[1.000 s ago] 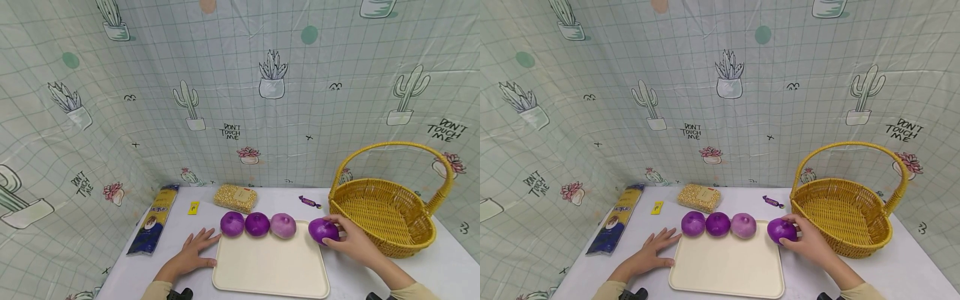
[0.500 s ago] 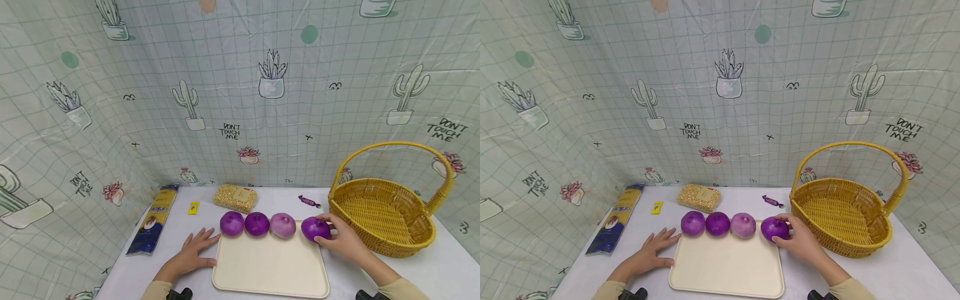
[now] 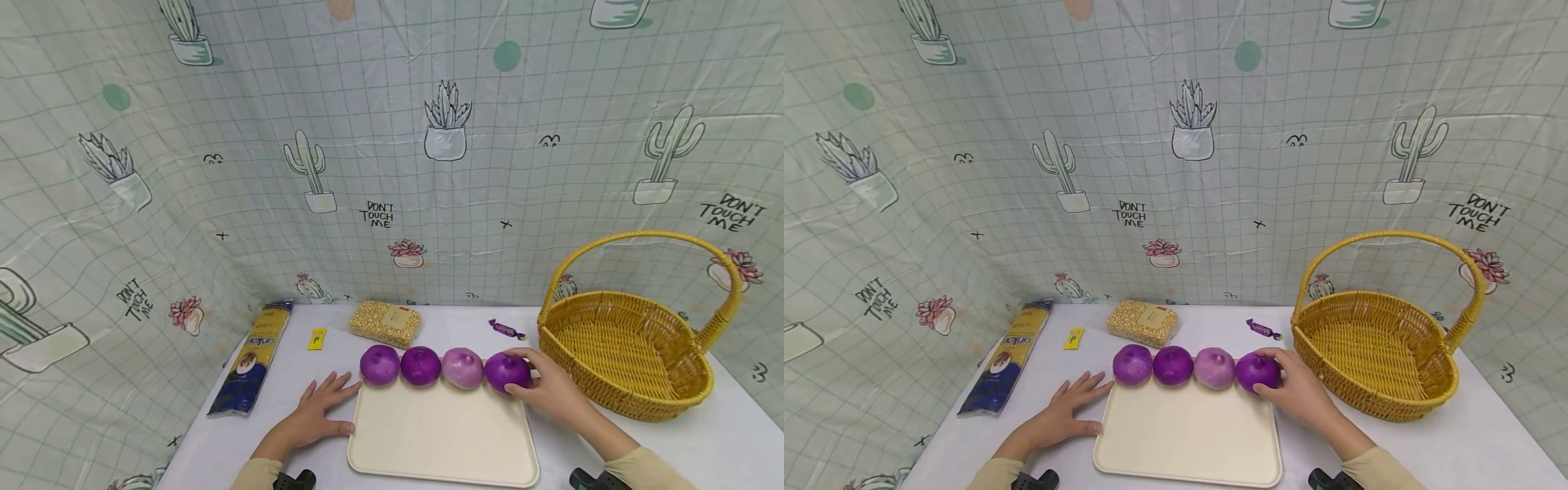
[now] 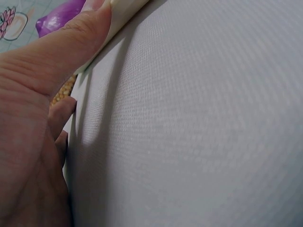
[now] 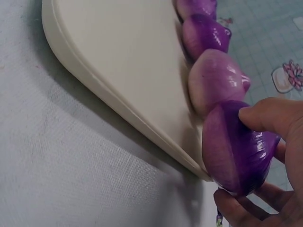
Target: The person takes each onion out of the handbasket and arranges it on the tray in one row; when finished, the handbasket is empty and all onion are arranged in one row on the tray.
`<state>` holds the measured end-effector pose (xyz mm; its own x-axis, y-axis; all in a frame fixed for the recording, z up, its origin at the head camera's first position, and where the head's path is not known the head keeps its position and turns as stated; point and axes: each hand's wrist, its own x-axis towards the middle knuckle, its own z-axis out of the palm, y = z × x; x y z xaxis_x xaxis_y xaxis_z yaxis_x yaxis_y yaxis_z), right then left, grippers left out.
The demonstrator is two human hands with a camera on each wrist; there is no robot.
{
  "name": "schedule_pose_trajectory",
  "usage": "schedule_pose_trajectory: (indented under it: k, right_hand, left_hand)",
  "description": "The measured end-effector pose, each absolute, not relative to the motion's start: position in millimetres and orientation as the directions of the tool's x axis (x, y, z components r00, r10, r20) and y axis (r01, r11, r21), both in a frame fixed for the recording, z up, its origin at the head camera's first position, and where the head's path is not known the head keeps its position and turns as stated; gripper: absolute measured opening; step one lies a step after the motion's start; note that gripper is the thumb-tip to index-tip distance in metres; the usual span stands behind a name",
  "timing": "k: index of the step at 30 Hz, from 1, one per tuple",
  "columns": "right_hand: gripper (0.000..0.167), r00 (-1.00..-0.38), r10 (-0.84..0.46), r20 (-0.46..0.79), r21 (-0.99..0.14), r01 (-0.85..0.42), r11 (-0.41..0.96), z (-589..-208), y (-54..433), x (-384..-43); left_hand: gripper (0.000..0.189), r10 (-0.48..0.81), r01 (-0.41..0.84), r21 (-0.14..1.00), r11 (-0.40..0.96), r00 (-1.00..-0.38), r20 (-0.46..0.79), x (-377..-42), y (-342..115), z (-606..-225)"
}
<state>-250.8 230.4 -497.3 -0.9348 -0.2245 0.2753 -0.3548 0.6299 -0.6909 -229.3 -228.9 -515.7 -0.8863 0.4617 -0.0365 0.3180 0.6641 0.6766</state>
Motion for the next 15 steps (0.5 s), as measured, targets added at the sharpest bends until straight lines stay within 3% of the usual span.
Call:
schedule_pose_trajectory:
  k: [15]
  right_hand:
    - [0.057,-0.933,-0.22,0.284,-0.657,-0.356,0.664,-500.0,219.8,-252.7]
  left_hand:
    - [0.082,0.45,0.305,0.672,0.675,-0.891,-0.048,-231.6,-228.6,-519.5]
